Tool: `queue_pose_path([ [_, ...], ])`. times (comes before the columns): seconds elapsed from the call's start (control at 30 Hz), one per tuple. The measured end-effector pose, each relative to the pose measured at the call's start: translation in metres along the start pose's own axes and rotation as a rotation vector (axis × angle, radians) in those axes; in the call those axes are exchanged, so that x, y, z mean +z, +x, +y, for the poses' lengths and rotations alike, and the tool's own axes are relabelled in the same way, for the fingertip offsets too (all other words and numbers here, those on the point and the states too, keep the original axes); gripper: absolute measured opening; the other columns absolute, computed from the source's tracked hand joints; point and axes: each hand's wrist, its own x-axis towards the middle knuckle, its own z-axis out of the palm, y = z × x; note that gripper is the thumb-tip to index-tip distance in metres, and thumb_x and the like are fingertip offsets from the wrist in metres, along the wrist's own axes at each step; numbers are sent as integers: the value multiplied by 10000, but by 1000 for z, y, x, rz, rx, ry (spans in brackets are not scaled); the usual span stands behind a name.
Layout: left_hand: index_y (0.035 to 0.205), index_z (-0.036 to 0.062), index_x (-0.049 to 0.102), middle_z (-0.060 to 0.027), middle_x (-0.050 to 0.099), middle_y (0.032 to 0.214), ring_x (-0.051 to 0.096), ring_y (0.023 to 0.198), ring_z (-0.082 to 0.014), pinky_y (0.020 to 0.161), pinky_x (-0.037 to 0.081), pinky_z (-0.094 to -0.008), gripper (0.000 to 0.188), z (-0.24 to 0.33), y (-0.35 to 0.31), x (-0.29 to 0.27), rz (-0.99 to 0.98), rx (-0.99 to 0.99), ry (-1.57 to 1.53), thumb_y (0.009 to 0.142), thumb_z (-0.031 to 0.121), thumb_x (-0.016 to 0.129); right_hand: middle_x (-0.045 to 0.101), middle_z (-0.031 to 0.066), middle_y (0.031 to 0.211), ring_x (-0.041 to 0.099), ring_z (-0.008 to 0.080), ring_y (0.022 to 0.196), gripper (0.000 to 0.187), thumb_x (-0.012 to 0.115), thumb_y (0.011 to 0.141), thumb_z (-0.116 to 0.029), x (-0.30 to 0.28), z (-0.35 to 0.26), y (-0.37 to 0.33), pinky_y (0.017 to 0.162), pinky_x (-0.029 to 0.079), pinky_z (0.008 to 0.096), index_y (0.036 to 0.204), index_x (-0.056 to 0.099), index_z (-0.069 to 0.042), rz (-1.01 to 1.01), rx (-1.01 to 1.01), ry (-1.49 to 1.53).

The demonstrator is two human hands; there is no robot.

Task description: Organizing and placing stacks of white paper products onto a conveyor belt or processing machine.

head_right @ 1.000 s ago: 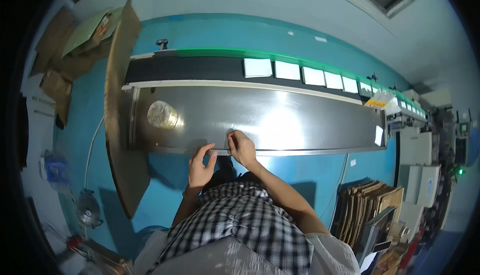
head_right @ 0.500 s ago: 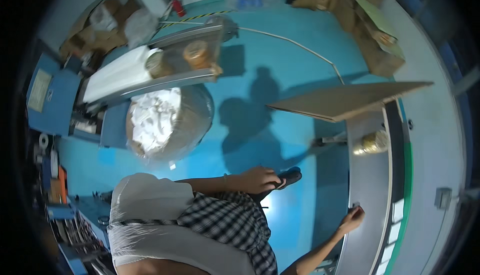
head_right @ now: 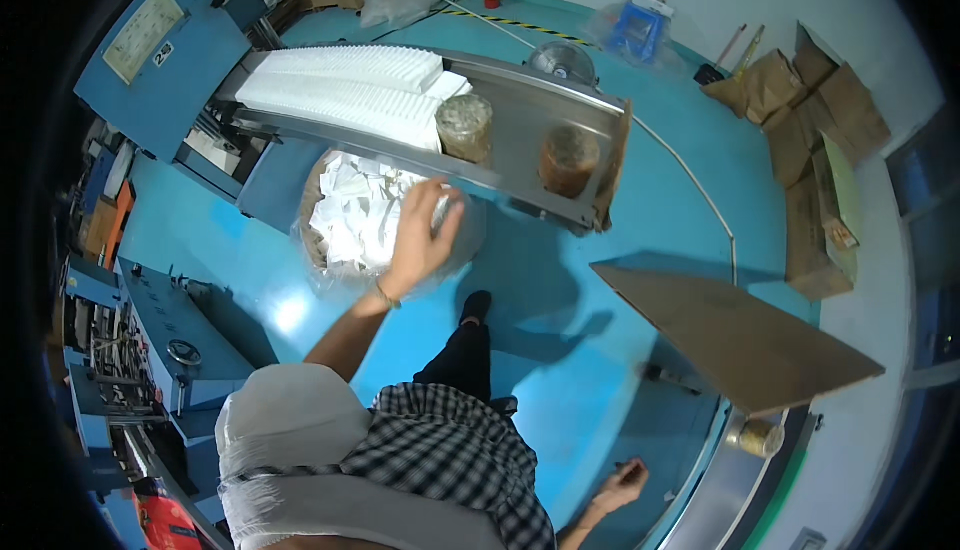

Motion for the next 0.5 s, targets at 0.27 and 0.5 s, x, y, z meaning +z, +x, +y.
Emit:
queue_pose_path([
  [0.27,1203,78,540,-255,343,1477,328,1360,-450,986,359,-599,577,-163,208,52,-103,-12,416,665,89,749,643,119,897,578,172,749,169,603,986,-118,197,-311,72,673,487,299,1039,658,32,-182,-538,-86],
  [0.5,1345,133,572,-200,237,1616,123,1495,-475,1103,103,-745,591,-215,236,146,-627,62,877,810,363,673,430,196,1454,401,391,1360,556,675,945,-291,354,-414,117,1112,356,467,1416,477,-71,-602,-702,-370],
])
